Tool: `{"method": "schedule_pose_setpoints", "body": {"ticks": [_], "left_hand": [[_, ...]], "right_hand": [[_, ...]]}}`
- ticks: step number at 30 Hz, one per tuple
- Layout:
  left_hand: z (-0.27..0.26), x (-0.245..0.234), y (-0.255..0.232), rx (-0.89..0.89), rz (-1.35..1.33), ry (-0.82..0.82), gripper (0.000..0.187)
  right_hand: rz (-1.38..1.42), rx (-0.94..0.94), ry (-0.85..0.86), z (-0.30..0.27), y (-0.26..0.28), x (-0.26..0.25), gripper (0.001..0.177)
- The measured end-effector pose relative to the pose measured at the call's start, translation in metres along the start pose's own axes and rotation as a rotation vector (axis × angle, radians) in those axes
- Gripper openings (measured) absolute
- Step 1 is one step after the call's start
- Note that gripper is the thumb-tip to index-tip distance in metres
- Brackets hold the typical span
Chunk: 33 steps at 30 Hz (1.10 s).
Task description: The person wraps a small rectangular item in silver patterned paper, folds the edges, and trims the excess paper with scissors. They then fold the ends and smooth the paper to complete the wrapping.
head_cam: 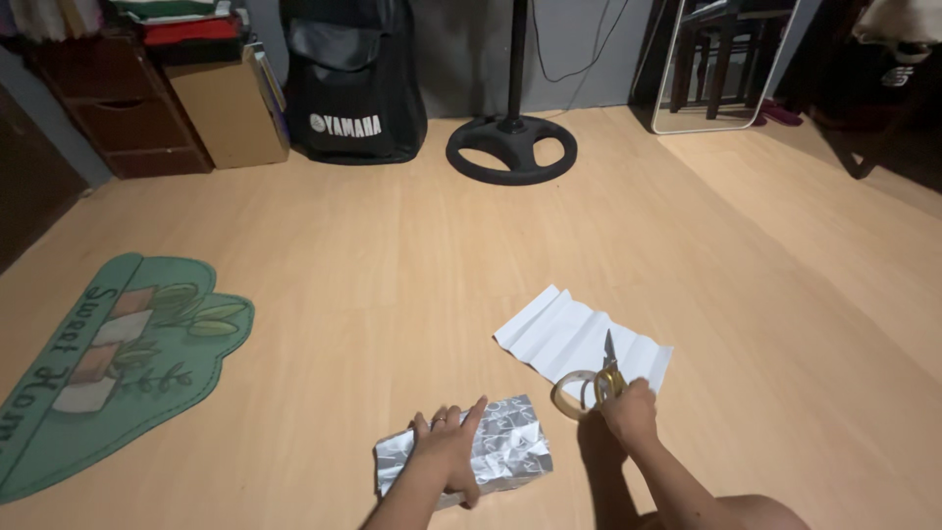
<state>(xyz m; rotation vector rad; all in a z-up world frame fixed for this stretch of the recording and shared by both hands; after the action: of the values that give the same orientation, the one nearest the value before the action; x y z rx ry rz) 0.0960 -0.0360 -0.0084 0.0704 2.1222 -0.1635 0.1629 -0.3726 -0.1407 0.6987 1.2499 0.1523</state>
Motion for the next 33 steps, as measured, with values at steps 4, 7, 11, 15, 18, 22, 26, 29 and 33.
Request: {"method": "schedule_pose_setpoints", "body": {"ticks": [4,7,11,15,18,22,26,29,33], "left_hand": [[0.002,0.001,0.001,0.043,-0.100,-0.147,0.145],[-0.001,0.005,0.004,0.095,-0.101,-0.288,0.142],[-0.010,0.013,0.010,0.079,-0.076,-0.221,0.141],[-0.019,0.009,0.012,0.009,-0.112,-0.160,0.138],[-0.028,0.008,0.017,0.053,-0.175,-0.292,0.132],[-0.042,0.014,0.023,0.057,-0.278,-0.443,0.123],[-0.056,0.013,0.033,0.006,-0.403,-0.538,0.124],[-0.065,0.009,0.039,-0.015,-0.427,-0.584,0.117],[-0.072,0.006,0.043,-0.051,-0.422,-0.521,0.119]], "right_hand": [[0.100,0.058,0.168,0.011,-0.012,0.004,0.070],[0.207,0.105,0.080,0.011,-0.013,-0.001,0.063],[0.541,0.127,0.043,-0.007,0.009,-0.019,0.036],[0.954,0.298,0.326,-0.072,0.038,-0.053,0.038],[0.893,0.326,0.606,-0.121,0.041,-0.075,0.052],[0.865,0.270,0.682,-0.132,0.028,-0.053,0.059],[0.762,0.153,0.917,-0.120,-0.016,-0.015,0.056],[0.743,-0.043,1.009,-0.111,-0.035,0.007,0.054],[0.745,-0.266,1.072,-0.115,-0.034,0.020,0.052]]}}
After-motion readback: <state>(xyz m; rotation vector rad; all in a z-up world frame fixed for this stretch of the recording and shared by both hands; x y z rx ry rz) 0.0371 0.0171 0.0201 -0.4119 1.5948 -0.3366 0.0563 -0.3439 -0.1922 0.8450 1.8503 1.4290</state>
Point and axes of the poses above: each hand's wrist, its own z-axis towards the middle knuckle, its own x-axis out of the palm, y = z × x, the point moved 2 cm from there along z, towards the middle knuckle, and after that the axes turned 11 degrees about -x, right-handed, at the moved point
